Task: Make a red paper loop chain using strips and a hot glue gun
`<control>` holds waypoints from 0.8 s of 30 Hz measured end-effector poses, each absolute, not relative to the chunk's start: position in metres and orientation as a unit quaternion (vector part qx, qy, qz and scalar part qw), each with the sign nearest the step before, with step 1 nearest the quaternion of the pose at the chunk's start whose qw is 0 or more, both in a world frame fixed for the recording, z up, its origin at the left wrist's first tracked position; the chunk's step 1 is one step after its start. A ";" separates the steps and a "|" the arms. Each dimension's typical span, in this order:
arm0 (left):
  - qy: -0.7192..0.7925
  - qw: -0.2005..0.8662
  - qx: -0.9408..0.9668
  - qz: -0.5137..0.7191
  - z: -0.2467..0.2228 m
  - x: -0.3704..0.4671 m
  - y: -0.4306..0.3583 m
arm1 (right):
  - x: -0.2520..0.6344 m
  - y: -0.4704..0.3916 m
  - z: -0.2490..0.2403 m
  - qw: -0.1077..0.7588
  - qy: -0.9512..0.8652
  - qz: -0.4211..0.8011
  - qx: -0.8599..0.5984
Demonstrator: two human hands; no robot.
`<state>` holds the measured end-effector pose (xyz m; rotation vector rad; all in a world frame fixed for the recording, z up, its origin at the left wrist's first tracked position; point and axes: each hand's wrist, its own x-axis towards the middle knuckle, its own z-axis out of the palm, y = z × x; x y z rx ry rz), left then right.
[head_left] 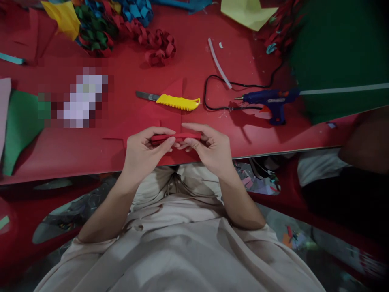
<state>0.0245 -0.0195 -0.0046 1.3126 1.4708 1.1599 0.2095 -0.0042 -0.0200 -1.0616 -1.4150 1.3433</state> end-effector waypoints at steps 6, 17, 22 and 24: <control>0.584 0.401 0.539 0.457 -0.004 0.025 -0.020 | 0.204 -0.003 -0.020 0.461 -0.536 0.547 -0.448; 0.567 0.428 0.553 0.434 -0.003 0.016 -0.017 | 0.213 0.002 -0.018 0.405 -0.508 0.633 -0.421; 0.570 0.432 0.556 0.424 -0.006 0.014 -0.018 | 0.210 0.002 -0.016 0.401 -0.508 0.634 -0.424; 0.581 0.424 0.550 0.424 -0.006 0.015 -0.019 | 0.208 0.001 -0.015 0.404 -0.512 0.629 -0.423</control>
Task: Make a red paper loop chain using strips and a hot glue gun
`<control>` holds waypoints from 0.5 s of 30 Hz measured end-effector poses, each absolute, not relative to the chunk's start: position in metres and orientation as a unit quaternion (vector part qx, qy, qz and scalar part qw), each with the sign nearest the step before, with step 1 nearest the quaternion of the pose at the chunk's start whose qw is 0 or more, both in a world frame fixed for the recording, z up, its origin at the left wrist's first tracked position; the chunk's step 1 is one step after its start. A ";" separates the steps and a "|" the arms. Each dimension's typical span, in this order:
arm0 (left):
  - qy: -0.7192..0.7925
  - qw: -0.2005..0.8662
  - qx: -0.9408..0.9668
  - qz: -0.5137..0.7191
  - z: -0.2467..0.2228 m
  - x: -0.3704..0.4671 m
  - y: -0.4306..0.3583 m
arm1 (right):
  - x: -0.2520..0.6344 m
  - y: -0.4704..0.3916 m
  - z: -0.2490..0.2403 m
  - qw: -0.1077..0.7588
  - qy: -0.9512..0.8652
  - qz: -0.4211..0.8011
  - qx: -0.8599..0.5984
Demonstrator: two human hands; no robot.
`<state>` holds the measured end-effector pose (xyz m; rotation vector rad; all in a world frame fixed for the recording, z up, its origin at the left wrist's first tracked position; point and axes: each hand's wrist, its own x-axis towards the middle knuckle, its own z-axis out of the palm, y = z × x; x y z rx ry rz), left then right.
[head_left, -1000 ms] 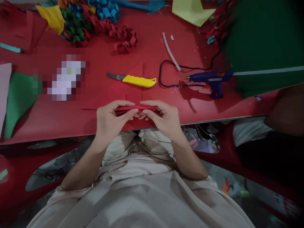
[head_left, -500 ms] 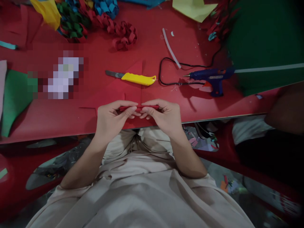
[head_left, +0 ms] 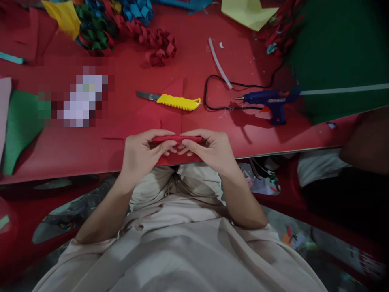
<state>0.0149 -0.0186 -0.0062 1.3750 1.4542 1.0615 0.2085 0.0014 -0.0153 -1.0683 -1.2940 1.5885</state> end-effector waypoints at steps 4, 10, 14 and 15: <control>0.576 0.438 0.543 0.426 -0.003 0.016 -0.019 | 0.207 0.002 -0.014 0.414 -0.529 0.612 -0.418; 0.527 0.525 0.532 0.404 0.000 0.007 -0.019 | 0.210 0.004 -0.016 0.400 -0.522 0.638 -0.400; 0.510 0.554 0.502 0.426 0.001 0.006 -0.019 | 0.213 0.004 -0.013 0.398 -0.528 0.652 -0.372; 0.506 0.557 0.497 0.431 0.001 0.006 -0.020 | 0.213 0.005 -0.012 0.398 -0.534 0.650 -0.367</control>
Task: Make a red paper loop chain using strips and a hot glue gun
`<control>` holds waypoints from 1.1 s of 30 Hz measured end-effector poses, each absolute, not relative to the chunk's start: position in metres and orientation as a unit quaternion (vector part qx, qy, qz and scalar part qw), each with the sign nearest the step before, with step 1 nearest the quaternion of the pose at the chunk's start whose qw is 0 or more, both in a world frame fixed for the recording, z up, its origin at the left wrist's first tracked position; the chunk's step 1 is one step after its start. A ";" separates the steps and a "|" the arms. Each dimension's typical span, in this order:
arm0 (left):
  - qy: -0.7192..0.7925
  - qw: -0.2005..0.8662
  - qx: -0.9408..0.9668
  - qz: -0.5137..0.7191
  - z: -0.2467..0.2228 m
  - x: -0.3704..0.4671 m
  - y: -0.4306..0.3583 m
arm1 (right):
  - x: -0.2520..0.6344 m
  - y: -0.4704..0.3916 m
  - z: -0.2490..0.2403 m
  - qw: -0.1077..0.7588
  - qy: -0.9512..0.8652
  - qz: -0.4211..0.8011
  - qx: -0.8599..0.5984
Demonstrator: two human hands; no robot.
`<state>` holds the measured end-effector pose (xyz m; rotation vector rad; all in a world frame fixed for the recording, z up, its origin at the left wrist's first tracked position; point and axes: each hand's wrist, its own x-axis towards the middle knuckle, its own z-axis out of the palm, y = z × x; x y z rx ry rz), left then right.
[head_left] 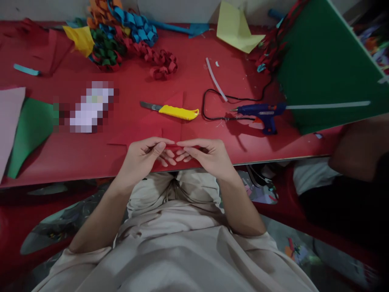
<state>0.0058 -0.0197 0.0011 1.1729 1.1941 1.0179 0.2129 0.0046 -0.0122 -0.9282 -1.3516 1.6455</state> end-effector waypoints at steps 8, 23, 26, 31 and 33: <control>0.536 0.510 0.525 0.420 -0.004 0.006 -0.023 | 0.207 0.003 -0.020 0.421 -0.570 0.584 -0.396; 0.544 0.374 0.657 0.365 0.007 -0.010 -0.041 | 0.204 -0.007 -0.006 0.381 -0.671 0.462 -0.437; 0.554 0.366 0.654 0.363 0.005 -0.013 -0.042 | 0.207 -0.008 -0.012 0.378 -0.655 0.485 -0.438; 0.573 0.371 0.618 0.391 0.002 -0.005 -0.040 | 0.205 -0.010 -0.015 0.363 -0.662 0.489 -0.436; 0.579 0.362 0.615 0.394 0.001 -0.002 -0.039 | 0.203 -0.009 -0.012 0.351 -0.676 0.476 -0.439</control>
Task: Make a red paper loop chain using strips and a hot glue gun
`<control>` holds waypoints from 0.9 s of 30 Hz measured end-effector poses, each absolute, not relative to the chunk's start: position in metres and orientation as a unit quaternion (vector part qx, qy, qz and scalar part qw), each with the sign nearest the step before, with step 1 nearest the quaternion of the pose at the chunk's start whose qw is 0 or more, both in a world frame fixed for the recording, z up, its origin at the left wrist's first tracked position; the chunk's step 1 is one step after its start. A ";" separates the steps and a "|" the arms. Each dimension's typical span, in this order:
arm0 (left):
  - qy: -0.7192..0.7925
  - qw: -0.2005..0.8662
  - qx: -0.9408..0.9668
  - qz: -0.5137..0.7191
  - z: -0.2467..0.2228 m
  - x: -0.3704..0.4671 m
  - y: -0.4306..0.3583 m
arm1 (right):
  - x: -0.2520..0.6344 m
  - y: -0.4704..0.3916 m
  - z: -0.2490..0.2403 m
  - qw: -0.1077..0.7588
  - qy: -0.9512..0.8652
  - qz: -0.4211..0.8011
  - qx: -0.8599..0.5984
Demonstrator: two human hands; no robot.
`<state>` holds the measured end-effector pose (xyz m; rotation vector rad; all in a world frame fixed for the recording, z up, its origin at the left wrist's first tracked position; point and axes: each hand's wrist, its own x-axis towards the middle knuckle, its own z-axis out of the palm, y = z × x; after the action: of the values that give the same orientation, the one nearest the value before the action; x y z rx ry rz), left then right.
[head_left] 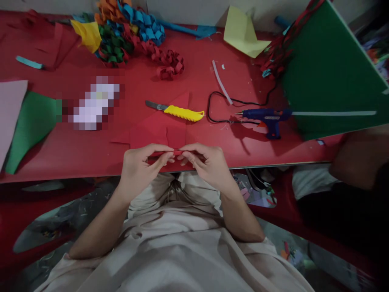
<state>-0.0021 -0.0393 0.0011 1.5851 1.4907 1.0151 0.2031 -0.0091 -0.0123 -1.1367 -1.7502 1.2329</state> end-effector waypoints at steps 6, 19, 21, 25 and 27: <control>0.533 0.426 0.629 0.373 -0.001 -0.004 -0.037 | 0.205 -0.007 -0.010 0.381 -0.679 0.459 -0.428; 0.577 0.380 0.547 0.472 0.003 -0.020 -0.030 | 0.224 -0.011 -0.015 0.418 -0.676 0.382 -0.471; 0.580 0.318 0.565 0.493 0.003 -0.024 -0.030 | 0.226 -0.012 -0.016 0.429 -0.671 0.374 -0.476; 0.531 0.244 0.703 0.406 0.004 -0.016 -0.035 | 0.219 -0.014 -0.014 0.419 -0.682 0.392 -0.453; 0.520 0.249 0.726 0.374 0.003 -0.007 -0.038 | 0.213 -0.015 -0.013 0.411 -0.693 0.393 -0.443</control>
<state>-0.0071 -0.0380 0.0031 1.9783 1.4162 1.0183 0.2128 -0.0150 -0.0128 -1.1160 -1.7437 0.9897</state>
